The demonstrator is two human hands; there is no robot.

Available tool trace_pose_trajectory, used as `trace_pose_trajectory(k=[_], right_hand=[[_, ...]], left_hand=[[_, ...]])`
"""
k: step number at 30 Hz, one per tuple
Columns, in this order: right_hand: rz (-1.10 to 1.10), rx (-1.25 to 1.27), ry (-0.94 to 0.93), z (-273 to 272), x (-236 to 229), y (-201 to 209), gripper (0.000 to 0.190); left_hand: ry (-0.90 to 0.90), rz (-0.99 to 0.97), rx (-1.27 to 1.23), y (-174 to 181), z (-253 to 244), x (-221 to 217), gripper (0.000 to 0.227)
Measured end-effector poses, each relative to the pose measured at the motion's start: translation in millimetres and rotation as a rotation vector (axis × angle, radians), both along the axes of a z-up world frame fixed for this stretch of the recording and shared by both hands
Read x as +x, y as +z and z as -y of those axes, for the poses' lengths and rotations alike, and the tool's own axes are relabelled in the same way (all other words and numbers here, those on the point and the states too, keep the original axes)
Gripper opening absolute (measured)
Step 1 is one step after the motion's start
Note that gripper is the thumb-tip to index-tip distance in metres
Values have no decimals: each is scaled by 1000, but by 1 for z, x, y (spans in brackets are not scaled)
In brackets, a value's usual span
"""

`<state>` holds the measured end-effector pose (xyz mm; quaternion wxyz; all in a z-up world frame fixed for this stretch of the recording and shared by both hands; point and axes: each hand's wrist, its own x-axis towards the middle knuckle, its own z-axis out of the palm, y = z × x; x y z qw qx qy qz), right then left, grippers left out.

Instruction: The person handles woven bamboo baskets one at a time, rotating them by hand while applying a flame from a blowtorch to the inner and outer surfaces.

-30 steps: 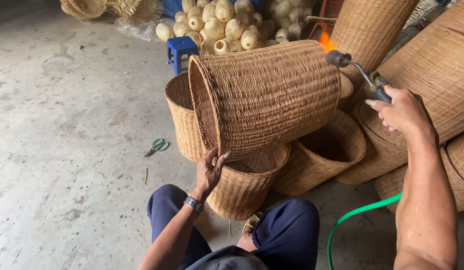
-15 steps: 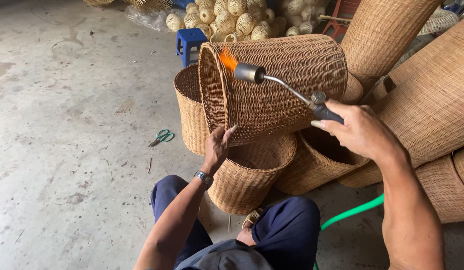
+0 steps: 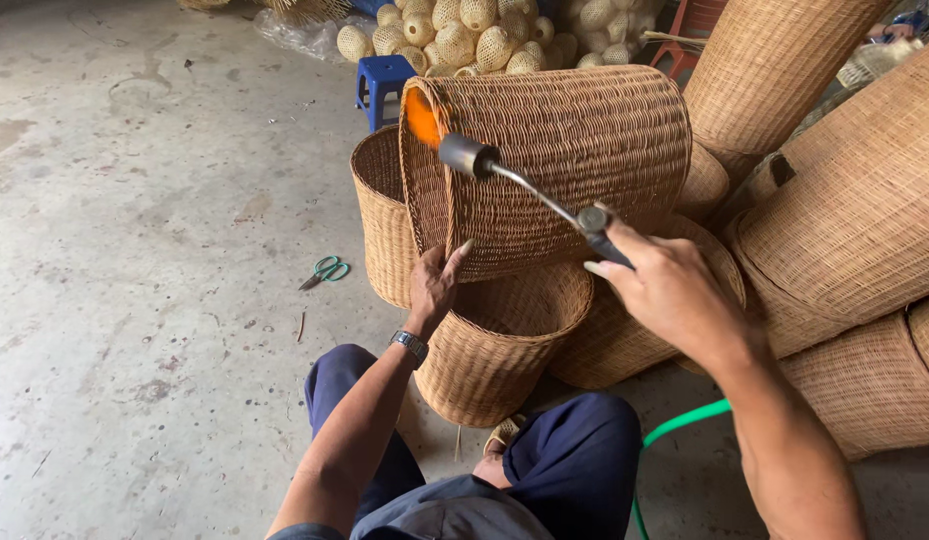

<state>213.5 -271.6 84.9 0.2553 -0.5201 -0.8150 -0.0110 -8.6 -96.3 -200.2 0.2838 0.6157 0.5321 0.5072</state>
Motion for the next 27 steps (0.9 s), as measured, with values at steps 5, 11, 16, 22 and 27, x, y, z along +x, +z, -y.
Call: trace_pose_trajectory(k=[5, 11, 16, 22, 27], right_hand=[[132, 5, -14, 1, -16, 2, 53], [345, -140, -316, 37, -21, -5, 64], [258, -133, -240, 50, -18, -14, 62], [301, -104, -270, 57, -29, -6, 60], [400, 30, -222, 56, -38, -3, 57]], left_hand=[[1, 100, -232, -9, 5, 0, 87], [-86, 266, -117, -19, 14, -5, 88], [-11, 293, -215, -21, 18, 1, 84], [145, 131, 63, -61, 38, -7, 86], [102, 280, -287, -92, 51, -8, 89]])
